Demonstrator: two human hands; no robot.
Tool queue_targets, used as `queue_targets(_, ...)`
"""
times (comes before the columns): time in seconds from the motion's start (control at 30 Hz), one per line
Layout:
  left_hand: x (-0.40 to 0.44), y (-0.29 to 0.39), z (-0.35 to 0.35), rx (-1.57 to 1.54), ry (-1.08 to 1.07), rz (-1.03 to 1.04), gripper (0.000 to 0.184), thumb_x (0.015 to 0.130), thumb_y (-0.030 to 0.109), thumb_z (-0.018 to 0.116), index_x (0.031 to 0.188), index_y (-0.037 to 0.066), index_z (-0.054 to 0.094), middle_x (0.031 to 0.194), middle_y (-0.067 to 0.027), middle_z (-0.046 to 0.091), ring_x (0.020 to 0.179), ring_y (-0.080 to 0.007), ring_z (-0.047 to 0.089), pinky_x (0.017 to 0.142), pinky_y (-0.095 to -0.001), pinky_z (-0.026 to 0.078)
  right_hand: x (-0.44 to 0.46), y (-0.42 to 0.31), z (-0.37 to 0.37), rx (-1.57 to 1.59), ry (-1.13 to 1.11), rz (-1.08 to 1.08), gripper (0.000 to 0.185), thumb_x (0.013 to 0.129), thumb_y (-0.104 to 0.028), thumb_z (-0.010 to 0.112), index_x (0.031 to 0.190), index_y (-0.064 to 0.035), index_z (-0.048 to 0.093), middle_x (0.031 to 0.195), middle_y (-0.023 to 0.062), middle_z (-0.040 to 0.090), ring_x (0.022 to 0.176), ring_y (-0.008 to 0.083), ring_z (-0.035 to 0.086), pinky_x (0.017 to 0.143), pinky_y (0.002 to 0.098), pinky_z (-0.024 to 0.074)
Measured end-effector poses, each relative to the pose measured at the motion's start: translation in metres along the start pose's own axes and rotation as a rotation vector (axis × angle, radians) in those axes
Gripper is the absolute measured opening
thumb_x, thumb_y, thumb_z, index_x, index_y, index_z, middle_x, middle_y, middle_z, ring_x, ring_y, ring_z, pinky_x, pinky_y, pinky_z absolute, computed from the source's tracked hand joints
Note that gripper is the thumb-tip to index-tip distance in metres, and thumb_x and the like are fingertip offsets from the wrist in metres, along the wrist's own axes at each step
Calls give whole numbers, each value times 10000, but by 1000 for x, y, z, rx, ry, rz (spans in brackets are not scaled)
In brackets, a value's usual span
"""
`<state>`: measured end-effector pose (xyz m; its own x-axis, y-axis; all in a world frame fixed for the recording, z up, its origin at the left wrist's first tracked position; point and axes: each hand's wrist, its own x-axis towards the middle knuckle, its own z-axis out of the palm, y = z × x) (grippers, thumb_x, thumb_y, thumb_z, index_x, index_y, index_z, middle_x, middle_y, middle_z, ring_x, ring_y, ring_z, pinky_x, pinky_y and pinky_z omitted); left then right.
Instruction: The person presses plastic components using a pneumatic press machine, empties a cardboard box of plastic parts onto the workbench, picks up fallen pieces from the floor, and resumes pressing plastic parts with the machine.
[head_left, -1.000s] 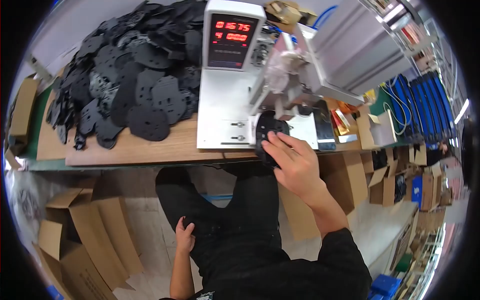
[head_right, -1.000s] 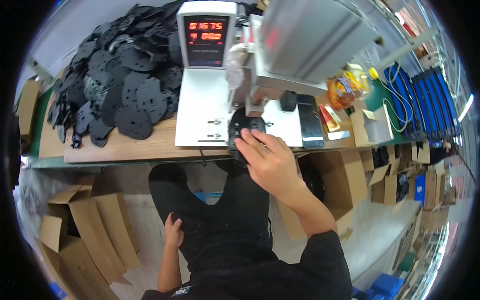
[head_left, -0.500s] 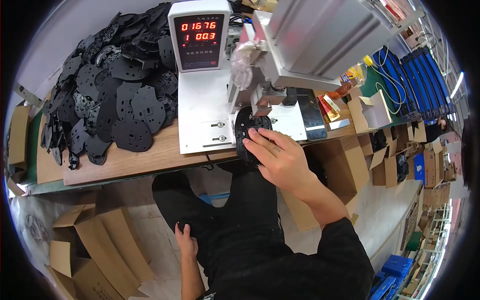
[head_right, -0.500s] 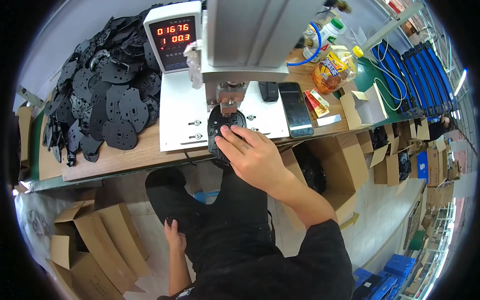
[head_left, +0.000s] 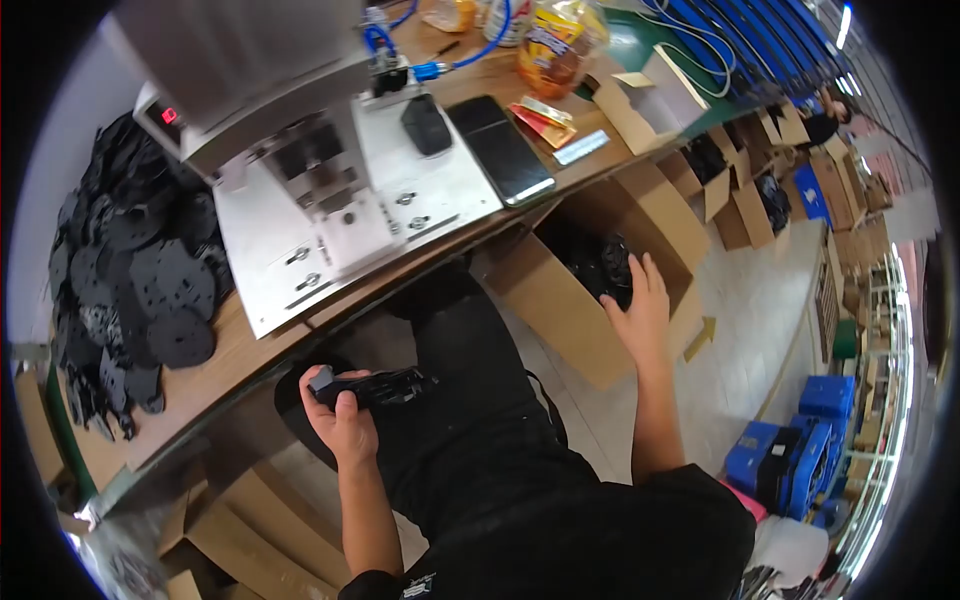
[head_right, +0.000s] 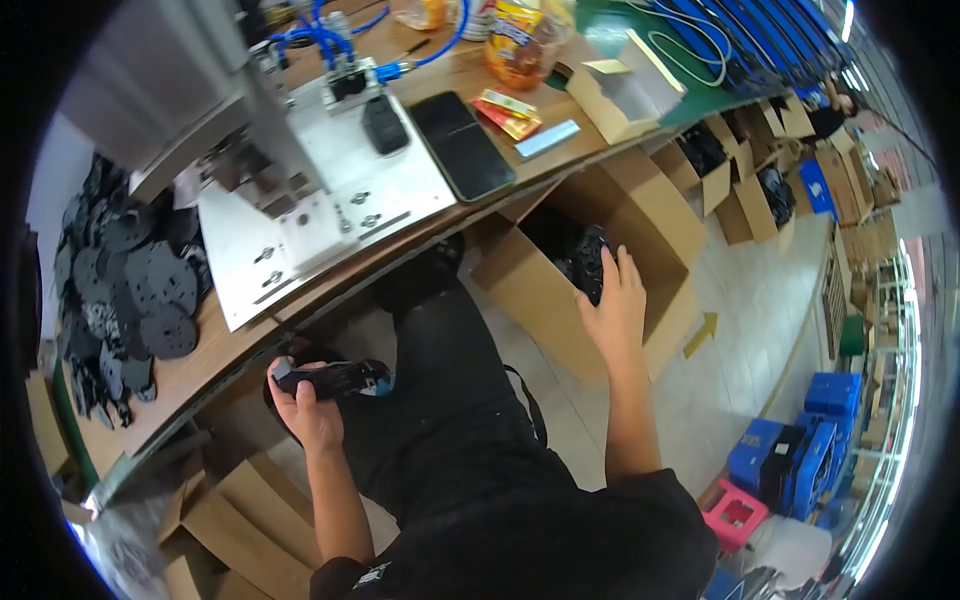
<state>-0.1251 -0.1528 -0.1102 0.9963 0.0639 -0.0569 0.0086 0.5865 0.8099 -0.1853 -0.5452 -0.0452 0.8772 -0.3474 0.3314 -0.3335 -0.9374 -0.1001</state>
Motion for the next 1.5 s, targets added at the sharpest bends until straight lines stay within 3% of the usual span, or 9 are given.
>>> queue_targets(0.2,-15,-24,42,-22,-58,-88,614,859,140,778,1346,95,406,1029,-180,686,996,-282,656,906,-429,527,-34,-79,10,1424,-544,-91,819,753,-202,870,1454,-18,488,1491,150,523,1347,250,525,1079,373,442)
queue_targets(0.5,-6,7,78,-14,118,196,572,899,31,659,1379,77,351,1141,-253,656,1084,-325,643,982,-443,507,21,-168,35,1587,-684,-209,476,820,-47,789,1276,-39,653,1083,77,734,905,83,670,730,234,537)
queue_targets(0.63,0,9,85,-74,103,134,627,911,107,657,1437,57,320,1237,-231,605,1190,-308,591,1064,-445,458,41,-160,38,1985,-879,144,365,864,-42,778,1191,14,628,1010,52,702,882,78,650,726,229,539)
queue_targets(0.77,2,5,98,173,25,123,722,870,115,685,1485,16,321,1387,-92,473,1280,-213,506,1105,-361,411,40,-146,31,1731,-919,181,431,821,-126,850,1156,14,618,956,55,703,856,90,648,744,251,548)
queue_targets(0.8,1,4,99,178,46,41,689,864,111,696,1462,14,367,1370,-93,485,1265,-206,510,1097,-353,413,45,-140,22,1328,-853,-85,557,763,-240,901,1177,5,621,895,60,712,836,148,674,754,279,552)
queue_targets(0.93,1,-1,85,191,147,-196,510,878,74,690,1347,8,499,1261,-84,553,1128,-163,559,1008,-319,463,35,-139,9,1401,-688,-132,756,728,-368,895,1321,-29,571,1306,167,599,1103,317,649,926,385,530)
queue_targets(1.0,-2,-3,83,212,170,-328,345,918,51,640,1250,10,557,1120,-52,622,998,-117,593,902,-281,496,36,-138,6,1027,-426,-708,832,701,-401,892,1385,-80,544,1492,172,452,1353,353,483,1077,452,442)
queue_targets(1.2,1,11,58,306,77,-271,246,946,120,639,1170,22,605,1029,-11,632,970,-89,574,848,-259,475,38,-156,10,763,-459,-1260,672,693,-269,857,1318,-178,627,1519,67,481,1431,321,420,1084,450,467)
queue_targets(1.5,-32,44,-35,103,103,-122,539,807,87,756,1291,31,526,1121,-50,596,1018,-151,611,876,-326,539,48,-192,-13,1061,-199,-963,508,580,-55,850,1067,-51,706,1223,114,702,1124,327,679,898,396,589)
